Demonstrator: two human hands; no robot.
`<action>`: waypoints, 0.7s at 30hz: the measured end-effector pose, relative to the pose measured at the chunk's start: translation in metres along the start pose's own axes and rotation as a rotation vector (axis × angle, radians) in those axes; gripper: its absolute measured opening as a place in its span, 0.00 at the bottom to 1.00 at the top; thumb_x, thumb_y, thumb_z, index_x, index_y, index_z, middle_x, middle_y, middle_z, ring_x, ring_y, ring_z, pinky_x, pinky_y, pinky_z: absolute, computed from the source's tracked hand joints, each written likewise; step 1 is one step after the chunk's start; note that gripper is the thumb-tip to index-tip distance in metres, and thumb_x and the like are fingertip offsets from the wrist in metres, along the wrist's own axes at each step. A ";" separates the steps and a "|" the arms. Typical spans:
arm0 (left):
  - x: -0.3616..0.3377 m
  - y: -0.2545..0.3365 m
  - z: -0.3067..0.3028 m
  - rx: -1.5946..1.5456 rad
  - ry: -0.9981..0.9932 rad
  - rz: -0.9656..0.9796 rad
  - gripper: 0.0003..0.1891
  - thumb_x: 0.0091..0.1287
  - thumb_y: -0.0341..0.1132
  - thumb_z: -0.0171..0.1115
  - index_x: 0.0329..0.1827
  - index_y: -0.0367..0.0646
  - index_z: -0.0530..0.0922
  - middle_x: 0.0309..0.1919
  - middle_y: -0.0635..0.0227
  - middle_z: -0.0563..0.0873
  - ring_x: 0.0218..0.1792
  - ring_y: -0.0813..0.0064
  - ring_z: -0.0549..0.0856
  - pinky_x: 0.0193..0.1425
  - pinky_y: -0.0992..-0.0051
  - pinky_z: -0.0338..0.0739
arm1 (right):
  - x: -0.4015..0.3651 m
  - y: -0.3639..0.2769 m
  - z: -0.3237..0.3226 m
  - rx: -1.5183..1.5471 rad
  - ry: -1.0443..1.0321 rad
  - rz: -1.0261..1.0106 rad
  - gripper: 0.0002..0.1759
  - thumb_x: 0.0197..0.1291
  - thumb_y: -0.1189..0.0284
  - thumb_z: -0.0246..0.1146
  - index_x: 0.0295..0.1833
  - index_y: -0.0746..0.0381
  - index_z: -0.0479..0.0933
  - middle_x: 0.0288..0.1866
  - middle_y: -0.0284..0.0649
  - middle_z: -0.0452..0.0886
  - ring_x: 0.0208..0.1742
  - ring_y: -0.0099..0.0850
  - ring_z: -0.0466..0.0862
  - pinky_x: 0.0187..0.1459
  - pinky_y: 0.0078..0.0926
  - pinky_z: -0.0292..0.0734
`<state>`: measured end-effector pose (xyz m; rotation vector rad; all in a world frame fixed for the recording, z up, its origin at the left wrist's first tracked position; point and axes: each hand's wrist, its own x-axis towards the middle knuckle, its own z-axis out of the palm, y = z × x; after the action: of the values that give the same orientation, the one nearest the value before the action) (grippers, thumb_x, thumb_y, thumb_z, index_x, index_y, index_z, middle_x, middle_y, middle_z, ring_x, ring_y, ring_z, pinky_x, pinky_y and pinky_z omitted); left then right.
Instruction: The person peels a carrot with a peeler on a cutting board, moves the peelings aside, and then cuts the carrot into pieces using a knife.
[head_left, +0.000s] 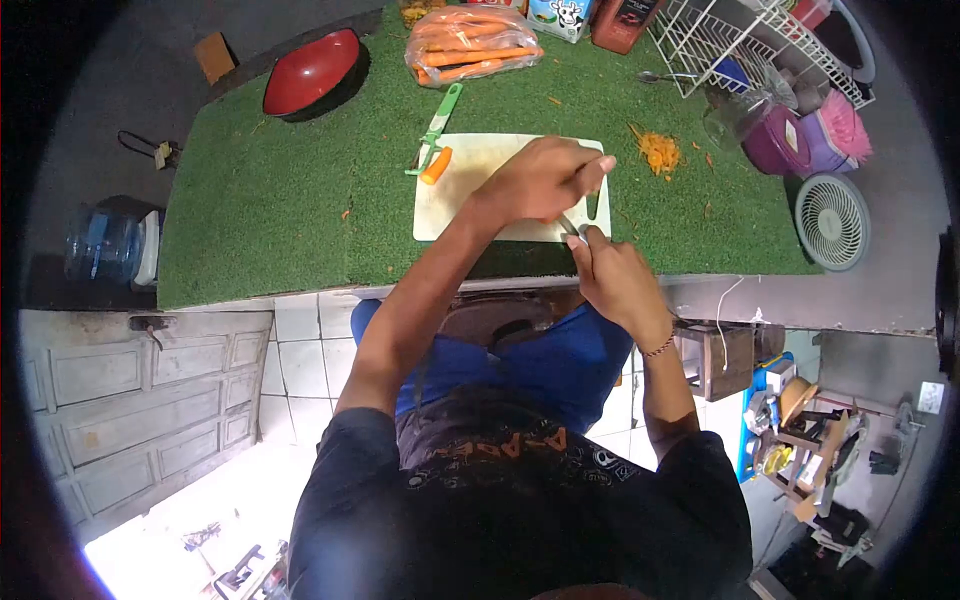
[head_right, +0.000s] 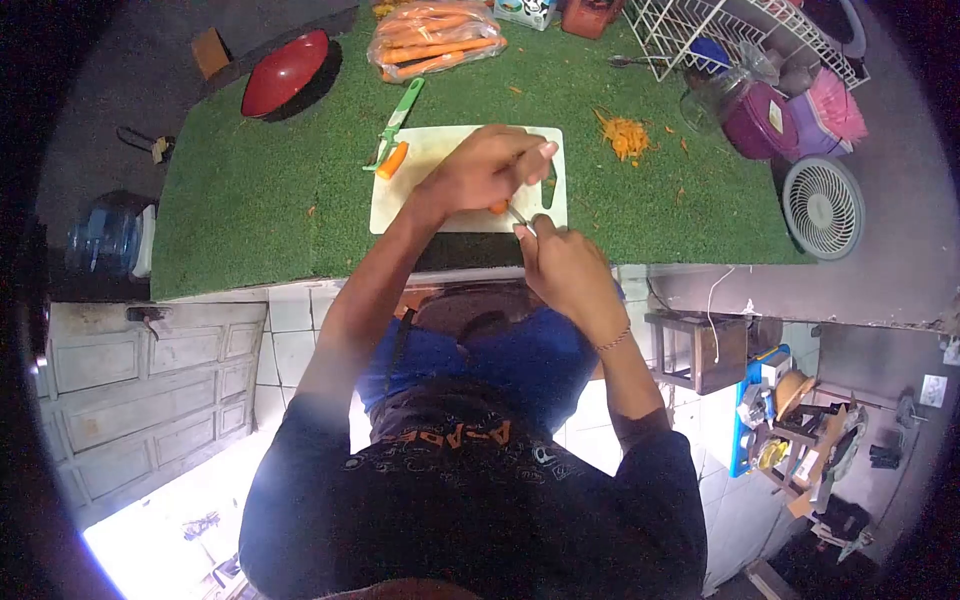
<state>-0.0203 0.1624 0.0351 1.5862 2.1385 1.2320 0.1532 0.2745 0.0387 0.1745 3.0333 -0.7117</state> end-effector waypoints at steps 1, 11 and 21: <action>-0.004 -0.001 0.008 0.072 0.061 0.057 0.17 0.80 0.42 0.56 0.37 0.40 0.85 0.28 0.59 0.85 0.33 0.54 0.84 0.47 0.59 0.78 | -0.002 0.000 0.001 -0.002 0.000 0.005 0.18 0.79 0.60 0.54 0.48 0.67 0.76 0.29 0.62 0.84 0.36 0.64 0.85 0.41 0.61 0.79; -0.009 -0.004 0.028 0.277 0.296 0.339 0.22 0.75 0.42 0.65 0.20 0.43 0.81 0.17 0.64 0.81 0.23 0.60 0.80 0.39 0.64 0.75 | -0.002 -0.007 0.009 -0.045 0.047 0.019 0.18 0.78 0.62 0.56 0.45 0.67 0.77 0.28 0.61 0.84 0.33 0.62 0.86 0.39 0.59 0.80; -0.021 0.000 0.022 0.329 0.359 0.468 0.13 0.66 0.39 0.72 0.26 0.43 0.82 0.26 0.65 0.85 0.28 0.63 0.81 0.40 0.66 0.77 | -0.006 0.001 0.026 -0.026 0.126 -0.008 0.17 0.78 0.62 0.57 0.45 0.67 0.74 0.25 0.60 0.83 0.31 0.63 0.86 0.35 0.60 0.80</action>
<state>0.0013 0.1550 0.0155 2.2535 2.3614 1.4450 0.1593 0.2633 0.0148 0.2151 3.1626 -0.6870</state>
